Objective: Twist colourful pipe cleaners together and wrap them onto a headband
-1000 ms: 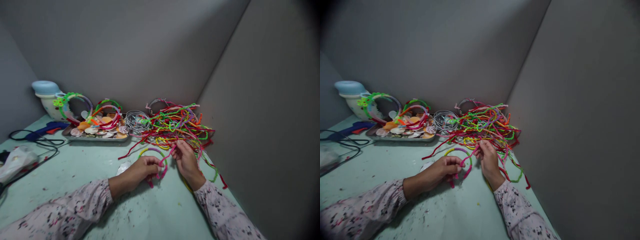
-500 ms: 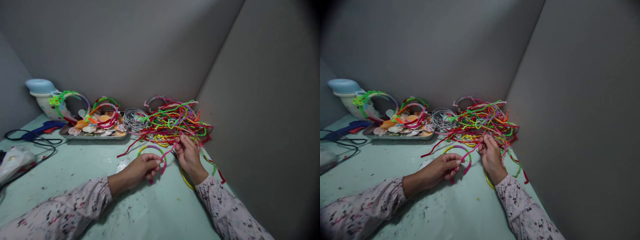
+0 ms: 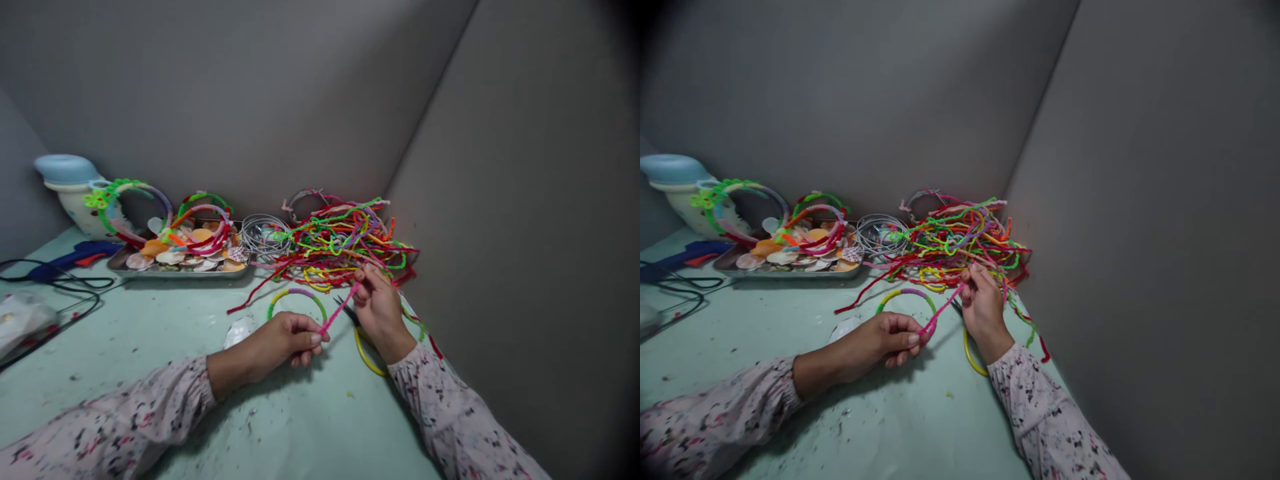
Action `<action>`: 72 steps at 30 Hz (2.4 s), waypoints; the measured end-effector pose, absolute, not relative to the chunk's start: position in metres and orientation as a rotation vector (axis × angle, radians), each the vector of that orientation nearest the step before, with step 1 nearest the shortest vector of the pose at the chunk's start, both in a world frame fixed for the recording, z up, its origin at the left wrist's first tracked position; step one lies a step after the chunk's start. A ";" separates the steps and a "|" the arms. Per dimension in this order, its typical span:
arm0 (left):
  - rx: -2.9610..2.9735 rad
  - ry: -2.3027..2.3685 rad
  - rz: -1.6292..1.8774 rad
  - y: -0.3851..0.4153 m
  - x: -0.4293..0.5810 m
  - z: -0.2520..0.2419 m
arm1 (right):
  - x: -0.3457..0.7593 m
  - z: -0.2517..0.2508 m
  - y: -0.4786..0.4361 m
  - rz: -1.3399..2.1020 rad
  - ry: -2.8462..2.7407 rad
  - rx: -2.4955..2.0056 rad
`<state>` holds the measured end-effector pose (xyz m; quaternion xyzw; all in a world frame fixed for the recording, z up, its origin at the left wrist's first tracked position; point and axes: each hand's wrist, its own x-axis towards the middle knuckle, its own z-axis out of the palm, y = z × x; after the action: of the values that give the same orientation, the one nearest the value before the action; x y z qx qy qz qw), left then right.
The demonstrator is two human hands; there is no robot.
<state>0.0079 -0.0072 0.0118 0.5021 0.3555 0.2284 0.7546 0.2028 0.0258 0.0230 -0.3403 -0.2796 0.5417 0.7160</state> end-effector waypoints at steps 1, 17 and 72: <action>1.078 0.771 0.498 -0.007 0.008 0.013 | 0.204 0.024 0.026 1.207 -0.599 -0.737; 1.236 0.561 0.383 -0.015 0.008 0.022 | 0.195 0.030 0.021 1.298 -0.575 -0.727; 1.041 0.879 1.011 -0.003 0.006 0.018 | 0.158 -0.005 0.001 1.416 -1.052 -1.010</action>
<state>0.0062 -0.0030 0.0183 0.4604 0.3887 0.4469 0.6612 0.1583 0.0012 -0.0054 -0.4226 -0.4400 0.5923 0.5263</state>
